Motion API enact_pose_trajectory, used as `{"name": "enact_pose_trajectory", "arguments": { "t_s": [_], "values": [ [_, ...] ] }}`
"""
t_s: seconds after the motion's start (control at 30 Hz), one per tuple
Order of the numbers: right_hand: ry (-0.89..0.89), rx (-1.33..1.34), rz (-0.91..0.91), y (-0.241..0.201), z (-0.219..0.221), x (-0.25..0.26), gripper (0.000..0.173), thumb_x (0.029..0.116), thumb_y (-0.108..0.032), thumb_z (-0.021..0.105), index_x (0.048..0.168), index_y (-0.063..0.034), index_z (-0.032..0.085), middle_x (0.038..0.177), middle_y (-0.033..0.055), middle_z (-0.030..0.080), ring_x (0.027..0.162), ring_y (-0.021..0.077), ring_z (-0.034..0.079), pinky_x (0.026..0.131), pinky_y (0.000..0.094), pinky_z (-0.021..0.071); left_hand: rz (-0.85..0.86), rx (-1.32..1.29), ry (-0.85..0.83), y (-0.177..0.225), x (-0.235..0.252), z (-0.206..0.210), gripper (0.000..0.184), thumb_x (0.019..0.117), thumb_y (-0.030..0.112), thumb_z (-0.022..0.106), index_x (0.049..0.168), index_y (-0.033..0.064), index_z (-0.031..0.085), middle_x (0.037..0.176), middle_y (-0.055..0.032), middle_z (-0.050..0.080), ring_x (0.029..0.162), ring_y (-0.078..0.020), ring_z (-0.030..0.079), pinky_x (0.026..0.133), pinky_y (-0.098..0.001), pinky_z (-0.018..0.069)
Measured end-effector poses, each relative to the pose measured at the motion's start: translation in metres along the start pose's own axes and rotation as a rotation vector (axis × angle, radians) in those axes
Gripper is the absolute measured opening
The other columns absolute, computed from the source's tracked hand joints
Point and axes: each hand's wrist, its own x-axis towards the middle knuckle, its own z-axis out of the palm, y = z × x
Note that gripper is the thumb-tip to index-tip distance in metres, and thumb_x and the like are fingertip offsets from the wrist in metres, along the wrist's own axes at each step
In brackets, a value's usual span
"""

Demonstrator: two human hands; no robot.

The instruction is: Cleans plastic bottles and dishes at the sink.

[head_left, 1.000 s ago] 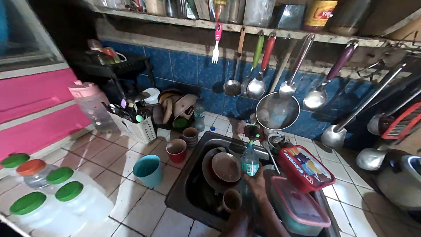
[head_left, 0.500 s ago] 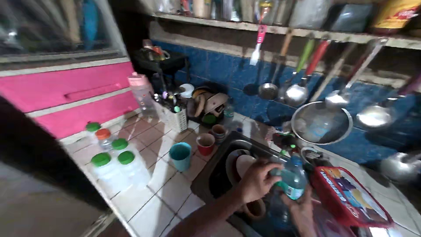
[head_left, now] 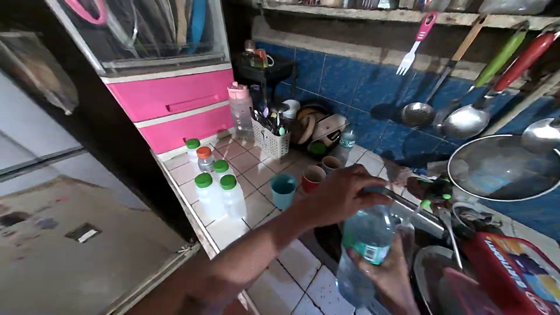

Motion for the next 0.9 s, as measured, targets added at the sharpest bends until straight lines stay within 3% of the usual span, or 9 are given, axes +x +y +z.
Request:
{"name": "enact_pose_trajectory", "arguments": {
  "t_s": [0.23,0.37,0.43,0.5,0.53,0.6,0.7,0.8,0.9],
  "values": [
    [-0.258,0.261,-0.064,0.002,0.117,0.006,0.103,0.0730,-0.023,0.088,0.151,0.0098,0.029,0.138,0.0158,0.058,0.120,0.0047,0.061,0.100,0.0221,0.0535,-0.202,0.191,-0.140,-0.029,-0.052,-0.108,0.027,0.0949,0.028,0.072,0.112,0.0075,0.077,0.101,-0.0057,0.069,0.089,-0.0079,0.064,0.080,-0.0237,0.0541],
    [-0.295,0.407,-0.144,0.012,0.183,0.011,0.101,0.0737,-0.020,0.089,0.150,0.0117,0.031,0.140,0.0198,0.056,0.124,0.0086,0.060,0.104,0.0240,0.0521,-0.223,0.150,-0.321,-0.045,-0.083,-0.158,0.026,0.1008,0.013,0.060,0.122,0.0081,0.075,0.131,-0.0069,0.068,0.123,-0.0143,0.061,0.107,-0.0339,0.0472],
    [-0.279,0.433,-0.228,0.019,0.211,0.015,0.101,0.0729,-0.020,0.089,0.148,0.0151,0.031,0.142,0.0226,0.054,0.128,0.0091,0.058,0.108,0.0235,0.0490,-0.238,0.055,-0.376,-0.051,-0.098,-0.174,0.032,0.1013,0.005,0.053,0.127,0.0069,0.071,0.143,-0.0062,0.061,0.134,-0.0132,0.055,0.114,-0.0321,0.0432],
    [-0.272,0.412,-0.266,0.021,0.230,0.020,0.102,0.0729,-0.022,0.089,0.148,0.0161,0.031,0.143,0.0247,0.053,0.129,0.0097,0.057,0.108,0.0235,0.0480,-0.308,-0.003,-0.360,-0.053,-0.112,-0.183,0.042,0.1004,0.009,0.057,0.142,0.0051,0.059,0.155,-0.0092,0.050,0.144,-0.0155,0.045,0.117,-0.0320,0.0403],
    [-0.271,0.399,-0.267,0.020,0.236,0.023,0.103,0.0725,-0.022,0.089,0.148,0.0165,0.031,0.142,0.0257,0.053,0.129,0.0106,0.057,0.108,0.0239,0.0481,-0.355,0.044,-0.299,-0.051,-0.118,-0.184,0.047,0.0992,0.019,0.063,0.144,0.0058,0.057,0.155,-0.0111,0.048,0.142,-0.0175,0.046,0.115,-0.0328,0.0429],
    [-0.274,0.375,-0.247,0.020,0.245,0.027,0.103,0.0712,-0.021,0.090,0.148,0.0166,0.032,0.141,0.0279,0.053,0.128,0.0138,0.058,0.108,0.0262,0.0485,-0.429,0.287,-0.131,-0.045,-0.124,-0.177,0.055,0.0955,0.040,0.070,0.139,0.0072,0.062,0.135,-0.0152,0.060,0.115,-0.0209,0.062,0.095,-0.0354,0.0534],
    [-0.299,0.327,-0.262,0.025,0.247,0.032,0.101,0.0725,-0.025,0.089,0.148,0.0149,0.034,0.141,0.0277,0.054,0.129,0.0173,0.058,0.109,0.0305,0.0483,-0.397,0.588,0.017,-0.044,-0.122,-0.162,0.049,0.0957,0.043,0.068,0.123,0.0032,0.071,0.111,-0.0183,0.068,0.089,-0.0278,0.067,0.081,-0.0430,0.0570],
    [-0.389,0.301,-0.271,0.025,0.240,0.038,0.102,0.0733,-0.024,0.088,0.149,0.0144,0.033,0.143,0.0276,0.053,0.130,0.0175,0.057,0.110,0.0298,0.0470,-0.276,0.651,-0.004,-0.051,-0.117,-0.163,0.034,0.0967,0.034,0.068,0.110,0.0034,0.075,0.102,-0.0156,0.069,0.083,-0.0265,0.068,0.076,-0.0419,0.0579],
    [-0.522,0.336,-0.195,0.021,0.227,0.047,0.101,0.0735,-0.016,0.089,0.151,0.0124,0.031,0.145,0.0250,0.051,0.132,0.0147,0.055,0.111,0.0276,0.0458,-0.187,0.540,-0.162,-0.059,-0.107,-0.176,0.029,0.0978,0.027,0.066,0.113,0.0043,0.075,0.106,-0.0139,0.069,0.092,-0.0241,0.067,0.084,-0.0399,0.0562]
  ]
}}
